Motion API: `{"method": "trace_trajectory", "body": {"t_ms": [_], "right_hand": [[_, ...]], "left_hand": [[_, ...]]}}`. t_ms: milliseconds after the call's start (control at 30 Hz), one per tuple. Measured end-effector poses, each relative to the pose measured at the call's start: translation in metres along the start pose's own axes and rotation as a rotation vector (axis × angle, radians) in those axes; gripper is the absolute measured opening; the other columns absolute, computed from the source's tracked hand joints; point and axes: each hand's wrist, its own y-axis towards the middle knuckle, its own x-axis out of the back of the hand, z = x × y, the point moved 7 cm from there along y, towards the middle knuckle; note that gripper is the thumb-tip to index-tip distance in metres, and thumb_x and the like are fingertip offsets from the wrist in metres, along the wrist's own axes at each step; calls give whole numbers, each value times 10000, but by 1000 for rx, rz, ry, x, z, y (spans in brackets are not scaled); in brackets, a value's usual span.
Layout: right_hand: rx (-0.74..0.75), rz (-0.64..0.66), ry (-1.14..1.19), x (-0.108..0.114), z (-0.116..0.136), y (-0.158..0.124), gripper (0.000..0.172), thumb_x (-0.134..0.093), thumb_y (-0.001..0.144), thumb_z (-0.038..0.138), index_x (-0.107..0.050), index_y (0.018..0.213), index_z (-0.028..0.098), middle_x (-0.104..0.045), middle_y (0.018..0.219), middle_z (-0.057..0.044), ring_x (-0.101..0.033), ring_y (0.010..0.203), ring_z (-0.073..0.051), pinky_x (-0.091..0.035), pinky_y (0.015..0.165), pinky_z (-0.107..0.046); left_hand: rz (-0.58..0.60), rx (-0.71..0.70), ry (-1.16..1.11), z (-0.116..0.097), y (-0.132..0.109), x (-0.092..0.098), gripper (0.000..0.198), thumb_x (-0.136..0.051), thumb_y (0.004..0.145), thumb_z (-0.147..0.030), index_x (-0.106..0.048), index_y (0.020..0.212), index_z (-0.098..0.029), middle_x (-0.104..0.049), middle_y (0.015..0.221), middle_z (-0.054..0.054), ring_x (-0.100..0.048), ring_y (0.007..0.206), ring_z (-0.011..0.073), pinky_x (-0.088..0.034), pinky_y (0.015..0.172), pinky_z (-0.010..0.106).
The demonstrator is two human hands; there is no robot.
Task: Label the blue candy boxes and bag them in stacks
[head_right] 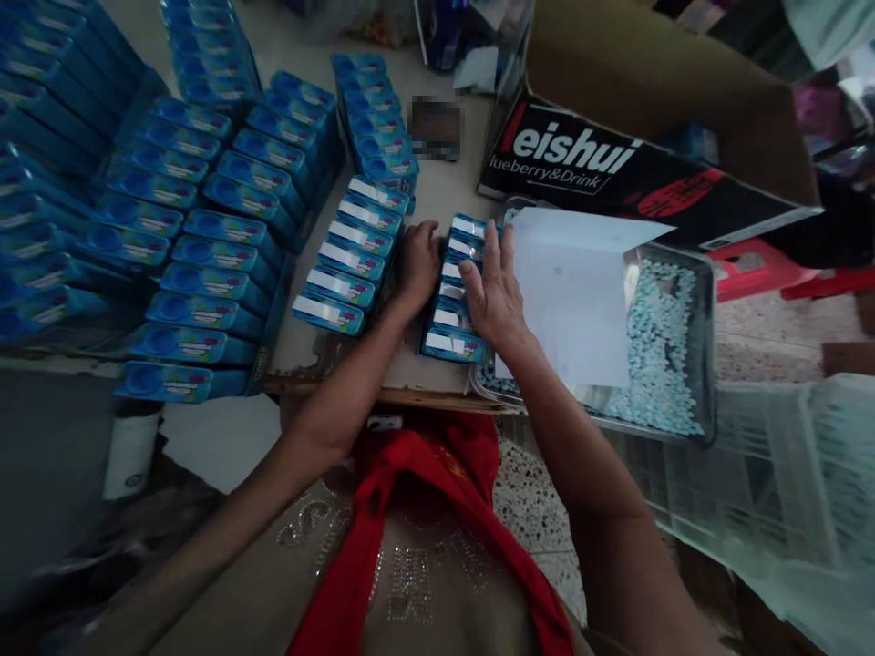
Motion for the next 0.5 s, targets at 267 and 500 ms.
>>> {"method": "trace_trajectory", "body": {"t_ms": [267,500], "right_hand": [[-5,-78,152,-5,-4,3,877,-253,996,840,-210,1725,355,-151,1816,-52,-129,1680,-356,-258,1300,-680],[-215,-182,574,-3,-8,-24,856,-218,1023,801,-157,1735,329,-387,1734,-99,-384,1602,-301,-334,1299,-602]], "left_hand": [[8,-45,83,1,-80,20,285,-485,1069,-201,-705,1250,-214,-740,1312,128,-662,1283,229,-509,1156,385],[72,-49,57,7,-118,54,397,-428,1081,-243,-647,1406,-182,-708,1418,168,-664,1347,271,-502,1186,460]]}}
